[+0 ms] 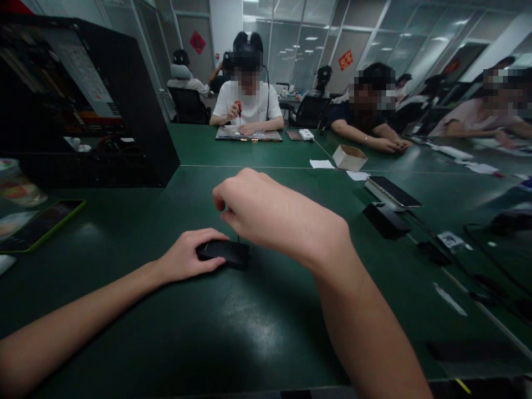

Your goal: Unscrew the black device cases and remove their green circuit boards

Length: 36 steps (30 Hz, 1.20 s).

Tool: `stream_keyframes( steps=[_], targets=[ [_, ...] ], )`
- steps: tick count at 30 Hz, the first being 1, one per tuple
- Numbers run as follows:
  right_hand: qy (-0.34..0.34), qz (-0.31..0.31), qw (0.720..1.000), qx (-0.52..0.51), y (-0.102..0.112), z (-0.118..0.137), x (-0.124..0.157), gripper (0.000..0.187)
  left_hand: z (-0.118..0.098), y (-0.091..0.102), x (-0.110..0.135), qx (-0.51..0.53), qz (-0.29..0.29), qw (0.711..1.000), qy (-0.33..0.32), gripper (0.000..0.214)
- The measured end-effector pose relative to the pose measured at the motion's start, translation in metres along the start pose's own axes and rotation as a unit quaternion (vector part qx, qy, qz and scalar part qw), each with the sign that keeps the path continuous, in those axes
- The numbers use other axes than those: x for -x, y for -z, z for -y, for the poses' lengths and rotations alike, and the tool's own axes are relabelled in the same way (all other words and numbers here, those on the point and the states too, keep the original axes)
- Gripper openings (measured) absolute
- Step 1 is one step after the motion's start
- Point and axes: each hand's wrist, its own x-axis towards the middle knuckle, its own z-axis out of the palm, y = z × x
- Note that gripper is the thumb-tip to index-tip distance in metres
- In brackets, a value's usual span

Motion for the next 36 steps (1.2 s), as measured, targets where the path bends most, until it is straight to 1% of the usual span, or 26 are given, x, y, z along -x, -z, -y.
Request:
stream_keyframes(
  steps=[5, 10, 14, 18, 23, 26, 28, 29, 30, 32, 36],
  targets=[
    [0.044, -0.003, 0.998, -0.053, 0.007, 0.01, -0.005, 0.013, 0.003, -0.001, 0.001, 0.004, -0.005, 1.0, -0.009, 0.036],
    [0.045, 0.032, 0.995, -0.088, 0.006, 0.021, -0.009, 0.013, 0.007, -0.003, 0.002, 0.006, -0.016, 1.0, -0.021, 0.038],
    [0.025, 0.07, 0.993, -0.094, 0.005, 0.023, -0.012, 0.015, 0.007, -0.004, 0.003, 0.011, -0.023, 0.999, -0.027, 0.039],
    [0.021, 0.07, 0.993, -0.093, 0.003, 0.022, -0.014, 0.013, 0.007, -0.004, 0.003, 0.017, -0.025, 0.999, -0.031, 0.039],
    [0.041, 0.071, 0.991, -0.103, 0.003, 0.027, -0.014, 0.016, 0.007, -0.004, 0.003, 0.021, -0.015, 0.999, -0.02, 0.037],
    [0.054, 0.088, 0.989, -0.108, 0.006, 0.033, -0.012, 0.024, 0.009, -0.005, 0.004, 0.017, -0.013, 1.0, -0.012, 0.036],
    [0.049, 0.1, 0.989, -0.095, 0.008, 0.036, -0.011, 0.017, 0.009, -0.006, 0.004, 0.018, -0.018, 1.0, -0.016, 0.036],
    [0.041, 0.102, 0.99, -0.085, 0.008, 0.036, -0.011, 0.012, 0.009, -0.006, 0.004, 0.02, -0.019, 0.999, -0.019, 0.035],
    [0.032, 0.1, 0.992, -0.076, 0.008, 0.036, -0.01, 0.011, 0.009, -0.006, 0.004, 0.022, -0.019, 0.999, -0.022, 0.034],
    [0.023, 0.096, 0.993, -0.065, 0.008, 0.036, -0.01, 0.015, 0.008, -0.005, 0.004, 0.024, -0.016, 0.999, -0.024, 0.032],
    [0.038, 0.083, 0.994, -0.067, 0.006, 0.033, -0.009, 0.021, 0.007, -0.004, 0.003, 0.025, -0.013, 0.999, -0.024, 0.035]
  ],
)
